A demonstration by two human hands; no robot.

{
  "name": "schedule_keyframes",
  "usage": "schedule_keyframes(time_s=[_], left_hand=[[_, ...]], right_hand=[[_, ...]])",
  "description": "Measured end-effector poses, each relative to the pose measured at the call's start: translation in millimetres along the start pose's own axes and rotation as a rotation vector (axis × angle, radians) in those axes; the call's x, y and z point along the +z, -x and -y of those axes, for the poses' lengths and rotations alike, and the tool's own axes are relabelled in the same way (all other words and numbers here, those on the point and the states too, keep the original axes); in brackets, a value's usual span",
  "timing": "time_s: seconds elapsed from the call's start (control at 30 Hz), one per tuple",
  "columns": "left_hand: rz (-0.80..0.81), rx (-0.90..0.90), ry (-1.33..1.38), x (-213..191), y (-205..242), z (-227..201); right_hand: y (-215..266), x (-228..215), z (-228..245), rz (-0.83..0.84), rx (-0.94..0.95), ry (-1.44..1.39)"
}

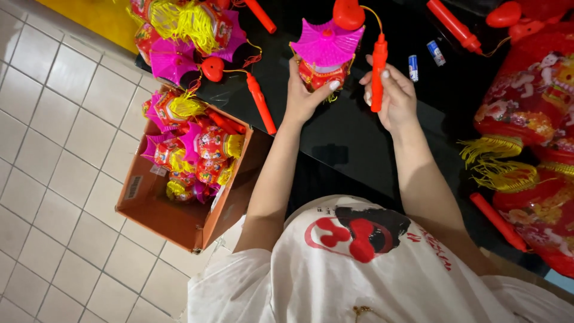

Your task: Assembling small decorative lanterns by attaching handles, tassels, and other components.

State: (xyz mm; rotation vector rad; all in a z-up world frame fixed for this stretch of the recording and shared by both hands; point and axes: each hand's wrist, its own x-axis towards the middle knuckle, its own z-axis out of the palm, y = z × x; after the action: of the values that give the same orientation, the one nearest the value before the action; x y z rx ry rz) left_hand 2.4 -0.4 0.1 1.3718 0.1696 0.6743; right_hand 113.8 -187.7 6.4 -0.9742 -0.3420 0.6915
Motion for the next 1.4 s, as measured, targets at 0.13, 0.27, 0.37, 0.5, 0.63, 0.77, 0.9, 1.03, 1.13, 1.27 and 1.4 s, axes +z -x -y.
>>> schedule_keyframes(time_s=[0.13,0.27,0.37,0.5,0.63,0.77,0.9,1.03,1.13,1.27,1.4], left_hand=[[-0.032,-0.008,0.011,-2,-1,11],[-0.021,0.005,-0.008,-2,-2,11],[-0.011,-0.006,-0.032,-2,-2,9],[0.012,-0.005,-0.015,-1,-1,5],[0.022,0.001,0.015,0,-1,4],[0.029,0.012,0.027,0,-1,3],[0.018,0.012,0.027,0,0,2],[0.028,0.017,0.028,0,0,4],[0.012,0.015,0.027,0,0,4],[0.009,0.029,0.013,-1,0,5],[-0.012,-0.028,-0.021,1,2,-1]], right_hand=[[1,-4,-2,-0.058,0.011,0.088],[3,-2,2,-0.005,-0.058,0.099],[5,2,6,-0.020,-0.066,0.084],[5,6,8,-0.097,-0.040,0.127],[6,5,8,-0.091,-0.060,0.123],[6,4,7,-0.072,-0.086,0.125],[7,3,7,-0.032,-0.105,0.156],[8,4,8,-0.011,-0.107,0.119],[8,4,7,0.003,-0.119,0.089],[9,6,6,-0.007,-0.138,0.147],[10,6,7,-0.057,-0.081,0.120]])
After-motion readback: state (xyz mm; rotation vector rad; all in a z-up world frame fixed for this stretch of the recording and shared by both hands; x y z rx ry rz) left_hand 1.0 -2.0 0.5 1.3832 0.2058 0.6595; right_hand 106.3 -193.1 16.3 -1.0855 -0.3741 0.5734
